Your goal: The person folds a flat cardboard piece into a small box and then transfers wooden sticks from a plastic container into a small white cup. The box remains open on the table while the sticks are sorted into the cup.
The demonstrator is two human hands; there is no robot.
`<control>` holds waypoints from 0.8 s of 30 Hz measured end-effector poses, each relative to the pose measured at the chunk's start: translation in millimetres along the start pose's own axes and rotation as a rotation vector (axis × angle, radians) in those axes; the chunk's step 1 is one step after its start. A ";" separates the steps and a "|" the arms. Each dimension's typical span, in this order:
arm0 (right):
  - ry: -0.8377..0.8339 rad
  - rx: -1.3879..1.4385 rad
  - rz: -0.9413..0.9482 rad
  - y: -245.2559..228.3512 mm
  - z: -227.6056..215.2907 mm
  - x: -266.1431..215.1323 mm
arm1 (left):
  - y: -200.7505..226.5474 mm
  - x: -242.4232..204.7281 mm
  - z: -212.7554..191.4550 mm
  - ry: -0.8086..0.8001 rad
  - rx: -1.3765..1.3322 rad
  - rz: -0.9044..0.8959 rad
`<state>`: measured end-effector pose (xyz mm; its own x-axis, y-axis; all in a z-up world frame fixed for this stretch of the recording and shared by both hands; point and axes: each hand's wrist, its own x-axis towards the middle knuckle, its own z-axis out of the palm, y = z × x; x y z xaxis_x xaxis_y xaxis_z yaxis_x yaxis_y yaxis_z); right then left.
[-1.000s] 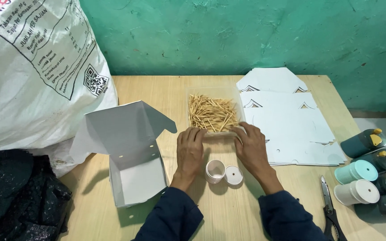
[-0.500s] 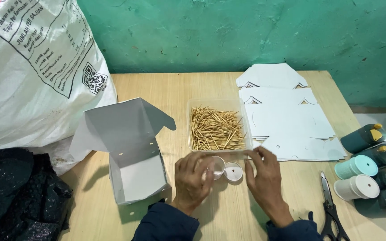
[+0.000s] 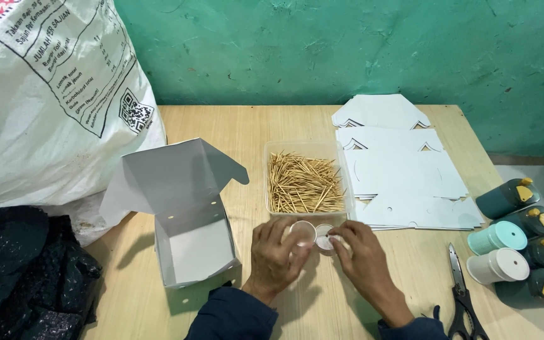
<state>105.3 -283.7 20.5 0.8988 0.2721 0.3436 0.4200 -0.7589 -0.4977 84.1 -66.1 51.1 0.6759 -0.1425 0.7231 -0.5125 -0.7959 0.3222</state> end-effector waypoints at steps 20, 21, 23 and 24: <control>-0.050 -0.375 0.003 10.7 45.9 122.5 | -54.6 57.5 63.0 -0.227 -0.241 -0.509; -0.061 -0.349 0.019 11.9 45.3 121.4 | -53.1 59.9 58.7 -0.209 -0.320 -0.541; -0.072 -0.322 0.033 11.9 40.6 121.9 | -50.2 66.2 50.4 -0.189 -0.398 -0.572; -0.072 -0.277 0.062 11.7 35.7 122.2 | -47.6 69.7 47.4 -0.160 -0.490 -0.619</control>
<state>224.6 -238.2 28.1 0.9325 0.2535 0.2573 0.3224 -0.9054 -0.2764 180.7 -66.0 57.2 0.9620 0.1283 0.2411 -0.1688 -0.4147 0.8942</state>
